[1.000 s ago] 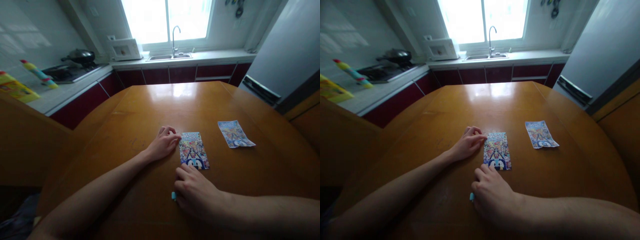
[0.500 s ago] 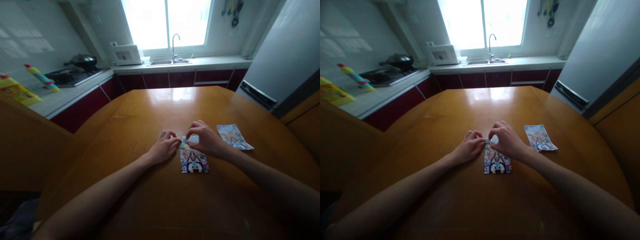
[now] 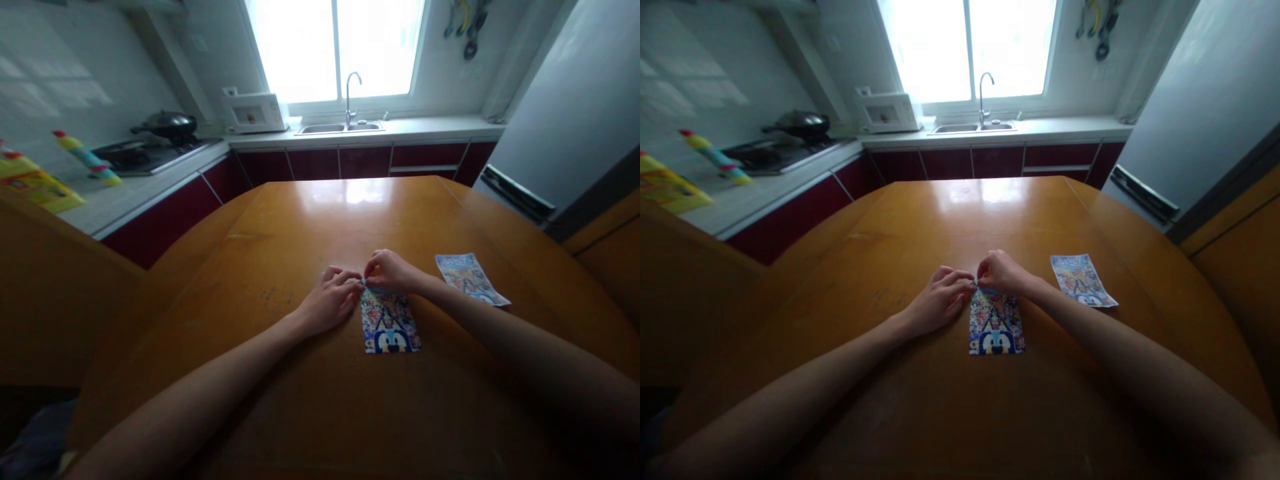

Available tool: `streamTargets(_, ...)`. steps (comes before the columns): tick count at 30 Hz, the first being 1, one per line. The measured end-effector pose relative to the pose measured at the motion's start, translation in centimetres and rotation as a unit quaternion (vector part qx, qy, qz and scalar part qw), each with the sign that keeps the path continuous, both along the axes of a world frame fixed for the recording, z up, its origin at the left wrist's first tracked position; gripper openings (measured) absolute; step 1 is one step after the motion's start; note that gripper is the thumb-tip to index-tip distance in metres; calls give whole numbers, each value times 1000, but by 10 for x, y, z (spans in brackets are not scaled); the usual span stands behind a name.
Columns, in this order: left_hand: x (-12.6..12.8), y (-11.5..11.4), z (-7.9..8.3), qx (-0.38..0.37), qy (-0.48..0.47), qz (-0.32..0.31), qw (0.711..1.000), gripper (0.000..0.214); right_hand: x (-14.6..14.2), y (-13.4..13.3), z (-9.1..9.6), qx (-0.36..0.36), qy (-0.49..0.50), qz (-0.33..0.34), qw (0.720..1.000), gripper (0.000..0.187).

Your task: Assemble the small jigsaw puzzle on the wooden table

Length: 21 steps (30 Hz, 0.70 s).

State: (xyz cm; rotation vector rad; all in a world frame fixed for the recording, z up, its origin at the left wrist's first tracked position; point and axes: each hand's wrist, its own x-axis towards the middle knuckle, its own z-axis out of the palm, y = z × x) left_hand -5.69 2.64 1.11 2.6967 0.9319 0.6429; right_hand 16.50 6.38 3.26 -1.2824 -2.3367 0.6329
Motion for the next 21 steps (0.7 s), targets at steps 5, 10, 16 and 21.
streamTargets(5,1,0,0,5,0,-3,1000,28,6,-3,-12,37,27,-16,999,10)
streamTargets(10,1,-1,2,3,4,0,1000,27,12,-17,-20,95,51,0,994,22)
streamTargets(16,1,-2,3,-2,-7,9,1000,33,18,-30,-20,150,-2,4,989,33)
streamTargets(21,1,-2,2,0,-7,14,1000,38,20,-31,-21,168,-47,29,984,36)
